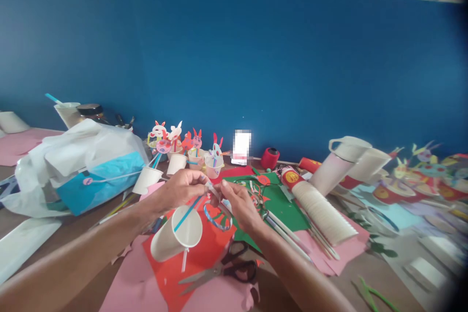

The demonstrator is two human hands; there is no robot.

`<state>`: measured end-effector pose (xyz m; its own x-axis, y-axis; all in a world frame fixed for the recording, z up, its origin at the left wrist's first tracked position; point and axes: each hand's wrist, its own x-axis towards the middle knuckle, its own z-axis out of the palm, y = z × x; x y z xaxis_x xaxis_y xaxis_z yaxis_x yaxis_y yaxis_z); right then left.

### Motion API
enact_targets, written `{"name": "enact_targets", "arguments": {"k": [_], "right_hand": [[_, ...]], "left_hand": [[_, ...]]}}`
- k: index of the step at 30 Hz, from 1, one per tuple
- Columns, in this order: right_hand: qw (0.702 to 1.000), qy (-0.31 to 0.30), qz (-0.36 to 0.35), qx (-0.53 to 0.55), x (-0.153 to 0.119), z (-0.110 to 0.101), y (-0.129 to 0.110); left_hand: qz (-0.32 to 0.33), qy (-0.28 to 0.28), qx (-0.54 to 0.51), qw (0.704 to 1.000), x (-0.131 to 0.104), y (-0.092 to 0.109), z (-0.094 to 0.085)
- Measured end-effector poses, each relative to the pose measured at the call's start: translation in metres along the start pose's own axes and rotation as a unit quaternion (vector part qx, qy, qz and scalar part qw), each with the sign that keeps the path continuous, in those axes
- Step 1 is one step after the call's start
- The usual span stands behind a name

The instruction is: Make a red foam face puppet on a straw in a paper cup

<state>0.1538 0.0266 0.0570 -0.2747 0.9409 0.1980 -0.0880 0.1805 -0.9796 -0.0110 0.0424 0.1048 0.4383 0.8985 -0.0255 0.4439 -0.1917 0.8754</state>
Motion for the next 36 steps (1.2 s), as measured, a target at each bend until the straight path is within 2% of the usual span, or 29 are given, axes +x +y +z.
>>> {"name": "enact_targets", "arguments": {"k": [5, 12, 17, 22, 27, 32, 36], "right_hand": [[0.999, 0.005, 0.037, -0.001, 0.002, 0.0, 0.008], [0.998, 0.023, 0.03, -0.048, 0.004, 0.001, 0.013], [0.997, 0.02, 0.049, -0.047, 0.003, 0.004, 0.01], [0.999, 0.006, 0.043, -0.026, 0.001, 0.006, 0.006], [0.999, 0.002, 0.009, -0.045, -0.001, 0.005, 0.003], [0.997, 0.025, 0.031, -0.068, 0.0, 0.006, 0.007], [0.997, 0.031, 0.04, -0.066, 0.001, 0.008, 0.009]], "left_hand": [[-0.012, -0.008, -0.015, 1.0, 0.002, -0.006, 0.0], [0.004, 0.008, 0.015, 1.0, 0.005, -0.017, 0.005], [0.022, -0.001, 0.08, 0.997, 0.0, -0.012, 0.003], [0.03, 0.029, 0.128, 0.991, -0.004, -0.006, 0.003], [0.077, 0.077, 0.218, 0.97, -0.005, -0.006, 0.006], [0.138, 0.114, 0.317, 0.931, -0.005, -0.006, 0.01], [0.174, 0.118, 0.369, 0.906, -0.008, -0.009, 0.015]]}}
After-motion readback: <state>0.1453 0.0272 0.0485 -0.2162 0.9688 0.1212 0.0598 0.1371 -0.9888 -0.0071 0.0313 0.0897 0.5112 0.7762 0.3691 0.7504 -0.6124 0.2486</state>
